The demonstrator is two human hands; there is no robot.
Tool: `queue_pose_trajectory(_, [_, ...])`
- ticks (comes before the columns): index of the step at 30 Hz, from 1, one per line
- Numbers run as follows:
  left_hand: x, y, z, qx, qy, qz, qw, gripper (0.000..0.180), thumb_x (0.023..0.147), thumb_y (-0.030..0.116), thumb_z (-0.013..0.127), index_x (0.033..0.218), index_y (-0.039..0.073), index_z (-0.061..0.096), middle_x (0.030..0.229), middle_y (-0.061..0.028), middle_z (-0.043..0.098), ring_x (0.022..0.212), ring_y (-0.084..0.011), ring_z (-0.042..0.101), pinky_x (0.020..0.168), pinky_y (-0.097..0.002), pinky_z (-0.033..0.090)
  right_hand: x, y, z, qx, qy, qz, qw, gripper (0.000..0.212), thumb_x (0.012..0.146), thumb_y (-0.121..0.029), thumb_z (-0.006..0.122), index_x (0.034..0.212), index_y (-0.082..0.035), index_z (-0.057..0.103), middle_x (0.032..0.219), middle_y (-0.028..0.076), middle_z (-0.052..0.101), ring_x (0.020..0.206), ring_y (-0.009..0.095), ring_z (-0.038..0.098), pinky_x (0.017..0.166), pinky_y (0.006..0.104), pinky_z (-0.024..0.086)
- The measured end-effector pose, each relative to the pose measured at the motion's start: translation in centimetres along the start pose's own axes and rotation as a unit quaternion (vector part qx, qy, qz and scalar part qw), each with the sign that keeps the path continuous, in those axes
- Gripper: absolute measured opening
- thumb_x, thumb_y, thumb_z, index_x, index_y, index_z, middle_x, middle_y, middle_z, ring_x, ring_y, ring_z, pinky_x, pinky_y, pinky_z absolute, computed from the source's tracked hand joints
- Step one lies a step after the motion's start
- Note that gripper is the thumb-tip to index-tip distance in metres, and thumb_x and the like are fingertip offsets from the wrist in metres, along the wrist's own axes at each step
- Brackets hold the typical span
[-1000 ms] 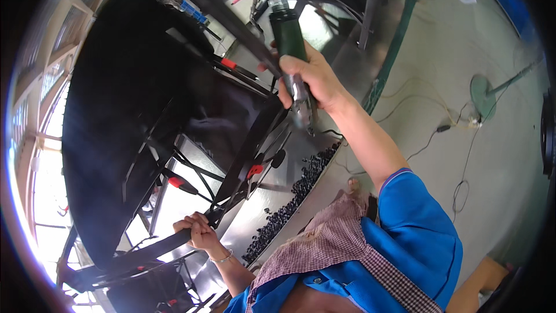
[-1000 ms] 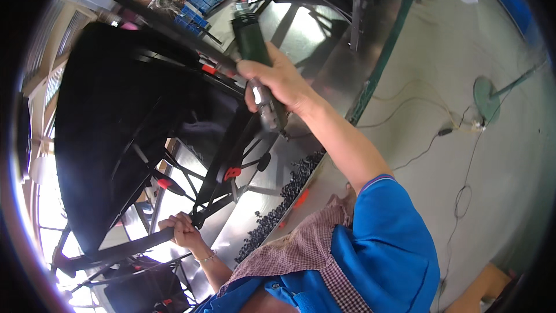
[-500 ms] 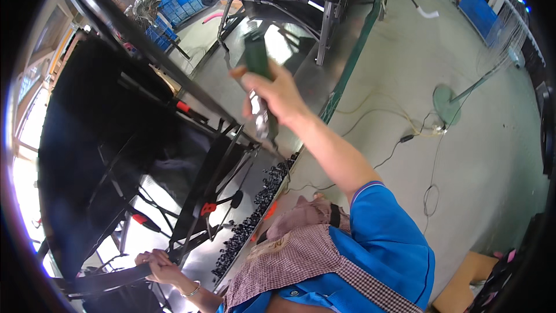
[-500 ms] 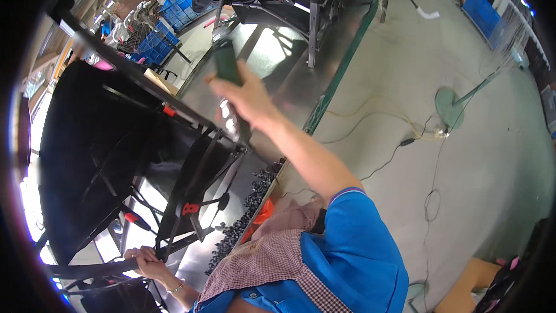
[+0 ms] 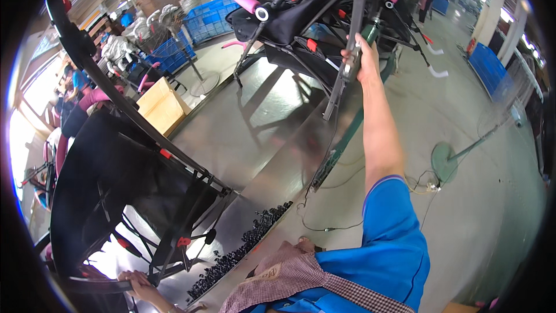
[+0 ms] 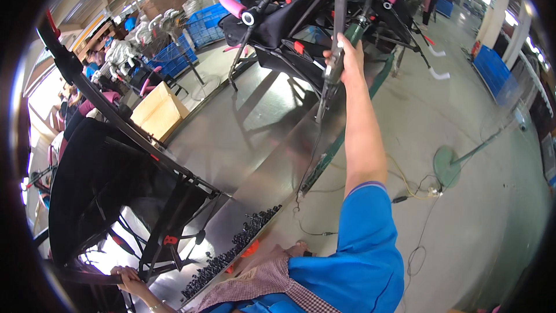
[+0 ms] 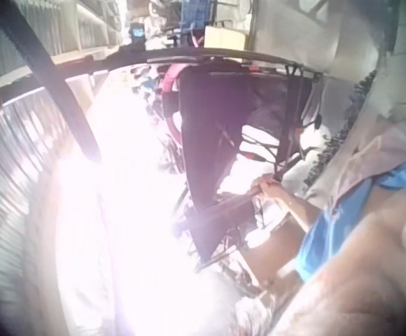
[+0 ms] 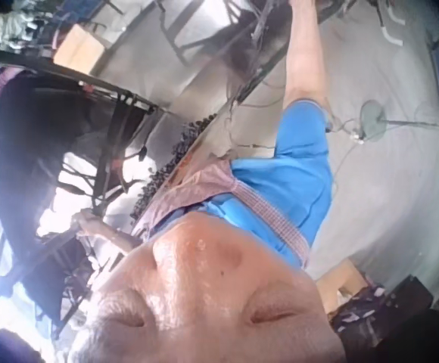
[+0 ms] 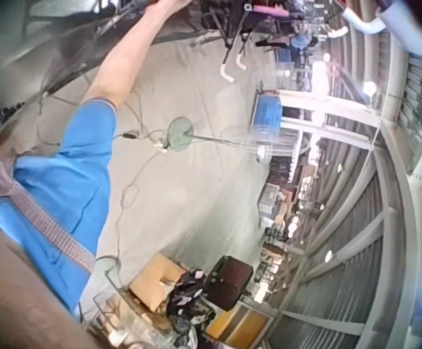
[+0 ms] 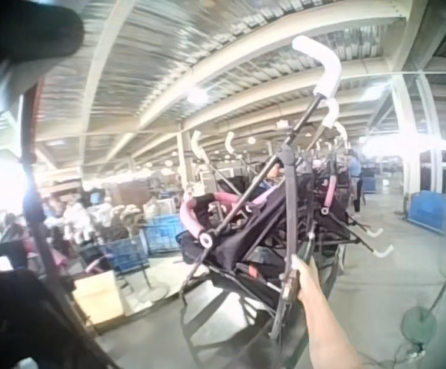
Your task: The person uses a cordless drill to fasten screws into the frame of a stroller. They repeatedly pick up screws, position them, and drive them into place while adjusting the stroller's orientation.
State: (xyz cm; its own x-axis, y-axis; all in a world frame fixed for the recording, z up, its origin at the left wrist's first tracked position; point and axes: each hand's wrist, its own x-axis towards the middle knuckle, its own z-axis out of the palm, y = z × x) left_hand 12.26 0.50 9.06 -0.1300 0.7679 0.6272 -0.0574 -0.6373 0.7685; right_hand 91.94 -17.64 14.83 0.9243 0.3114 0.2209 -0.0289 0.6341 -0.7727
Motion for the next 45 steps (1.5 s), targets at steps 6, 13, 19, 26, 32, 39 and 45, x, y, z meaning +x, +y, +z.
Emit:
queue_pose_trajectory(6, [0.6,-0.9,-0.3,-0.028,0.027,-0.049,0.998,0.011,0.087,0.006,0.058,0.09,0.007,0.047,0.065,0.0022,0.039,0.041,-0.0043,0.03,0.038,-0.0205,0.023,-6.7,1.6,3.9,-0.015,-0.107,0.011,0.994,0.033,0.094,-0.021,0.06,0.117,0.0,0.051,0.106,0.014,0.064,0.055,0.018,0.059,0.048,0.0338,0.05])
queue_pose_trajectory(13, [0.3,-0.1,2.4,-0.043,0.07,-0.046,0.996,0.014,0.083,0.0,0.056,0.085,0.008,0.045,0.062,0.0035,0.037,0.043,-0.0053,0.034,0.04,-0.0215,0.028,-16.7,6.2,10.9,0.028,-0.24,0.121,0.963,0.045,0.096,-0.033,0.055,0.123,0.003,0.051,0.073,0.012,0.06,0.053,0.017,0.055,0.05,0.0324,0.048])
queue_pose_trajectory(19, [1.1,-1.0,2.6,-0.074,0.091,-0.045,0.992,0.014,0.083,-0.005,0.054,0.083,0.006,0.046,0.066,0.0011,0.041,0.045,-0.0064,0.037,0.041,-0.0223,0.031,-24.5,7.9,14.3,0.119,-0.276,0.213,0.93,0.049,0.097,-0.036,0.051,0.123,0.005,0.052,0.059,0.012,0.055,0.05,0.019,0.053,0.053,0.0331,0.048])
queue_pose_trajectory(26, [2.2,-1.7,-0.5,-0.088,0.1,-0.059,0.989,0.011,0.08,-0.011,0.049,0.087,-0.003,0.053,0.064,-0.0007,0.047,0.046,-0.0074,0.04,0.042,-0.0215,0.032,-31.2,7.9,17.0,0.066,-0.286,0.236,0.926,0.056,0.1,-0.047,0.043,0.128,0.001,0.051,0.061,0.006,0.052,0.055,0.014,0.046,0.056,0.0289,0.041])
queue_pose_trajectory(32, [3.1,-0.9,-5.3,-0.057,0.135,-0.068,0.987,0.012,0.077,-0.009,0.047,0.086,-0.003,0.053,0.055,-0.0002,0.041,0.042,-0.0078,0.035,0.039,-0.0229,0.027,-37.7,6.8,20.2,0.027,-0.286,0.249,0.925,0.058,0.1,-0.046,0.043,0.13,0.004,0.049,0.058,0.005,0.049,0.052,0.013,0.044,0.053,0.0264,0.04])
queue_pose_trajectory(39, [5.1,-1.2,-12.9,-0.017,0.11,-0.034,0.993,0.014,0.075,-0.007,0.045,0.085,-0.004,0.054,0.058,-0.0013,0.044,0.043,-0.0086,0.038,0.04,-0.0224,0.03,-43.6,7.9,24.7,0.02,-0.275,0.238,0.931,0.058,0.101,-0.045,0.043,0.128,0.006,0.049,0.06,0.005,0.049,0.052,0.011,0.044,0.05,0.0256,0.041])
queue_pose_trajectory(45, [8.5,-4.0,-20.7,0.006,0.054,-0.011,0.998,0.008,0.086,-0.001,0.054,0.093,-0.004,0.058,0.062,-0.004,0.048,0.051,-0.0128,0.048,0.051,-0.0278,0.042,-45.6,11.5,28.4,0.02,-0.294,0.199,0.935,0.052,0.101,-0.039,0.047,0.128,0.004,0.051,0.118,0.017,0.062,0.065,0.015,0.055,0.058,0.0276,0.048])
